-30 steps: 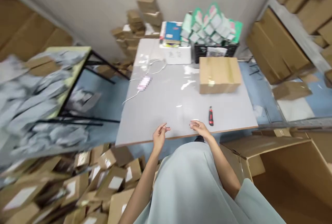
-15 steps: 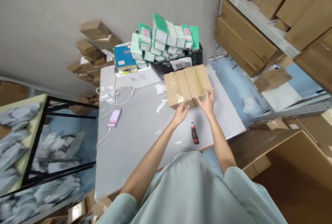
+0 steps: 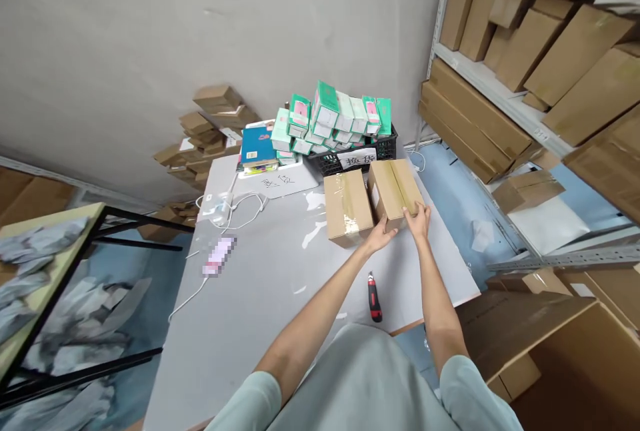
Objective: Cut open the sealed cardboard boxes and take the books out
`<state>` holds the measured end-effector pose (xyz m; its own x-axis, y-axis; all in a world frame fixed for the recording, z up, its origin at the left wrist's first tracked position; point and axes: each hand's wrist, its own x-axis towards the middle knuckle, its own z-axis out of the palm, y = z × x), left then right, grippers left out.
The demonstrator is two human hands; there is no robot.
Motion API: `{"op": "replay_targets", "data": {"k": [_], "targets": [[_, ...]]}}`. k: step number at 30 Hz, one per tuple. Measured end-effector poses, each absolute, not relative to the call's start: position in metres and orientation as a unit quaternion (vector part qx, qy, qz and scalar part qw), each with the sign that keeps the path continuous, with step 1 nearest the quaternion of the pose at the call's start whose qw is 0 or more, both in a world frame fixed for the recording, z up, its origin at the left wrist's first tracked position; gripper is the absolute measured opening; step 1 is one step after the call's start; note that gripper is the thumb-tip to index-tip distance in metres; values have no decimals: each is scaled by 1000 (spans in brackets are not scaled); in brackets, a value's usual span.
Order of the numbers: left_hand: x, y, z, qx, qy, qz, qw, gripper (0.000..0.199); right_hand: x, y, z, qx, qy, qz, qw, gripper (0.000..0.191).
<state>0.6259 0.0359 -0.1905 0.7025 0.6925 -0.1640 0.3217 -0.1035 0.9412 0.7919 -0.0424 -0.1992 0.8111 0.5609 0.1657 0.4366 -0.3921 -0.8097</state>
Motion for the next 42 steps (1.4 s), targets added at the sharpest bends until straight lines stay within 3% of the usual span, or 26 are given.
{"op": "replay_targets", "data": {"k": [4,12,16,20,28,34,38,42], "targets": [[622,17,-173,721,341,181,575,90,782,-73,-179,-838,-239,44,489,60],[570,-27,-97,743,313,309,505,62,636,-198,-84,-809,-193,40,553,82],[520,-35,-63,740,314,342,487,45,544,-247,-42,-795,-214,145,549,74],[453,-32,-57,744,320,353,468,36,473,-265,-30,-742,-194,296,570,79],[293,11,-108,684,421,369,467,26,366,-217,-28,-663,-250,453,542,68],[186,39,-173,631,484,336,505,29,278,-176,-56,-612,-256,560,496,73],[150,32,-206,625,483,316,525,32,253,-149,-77,-633,-320,518,478,87],[116,13,-240,580,514,310,550,62,322,-142,-98,-712,-397,329,476,70]]}}
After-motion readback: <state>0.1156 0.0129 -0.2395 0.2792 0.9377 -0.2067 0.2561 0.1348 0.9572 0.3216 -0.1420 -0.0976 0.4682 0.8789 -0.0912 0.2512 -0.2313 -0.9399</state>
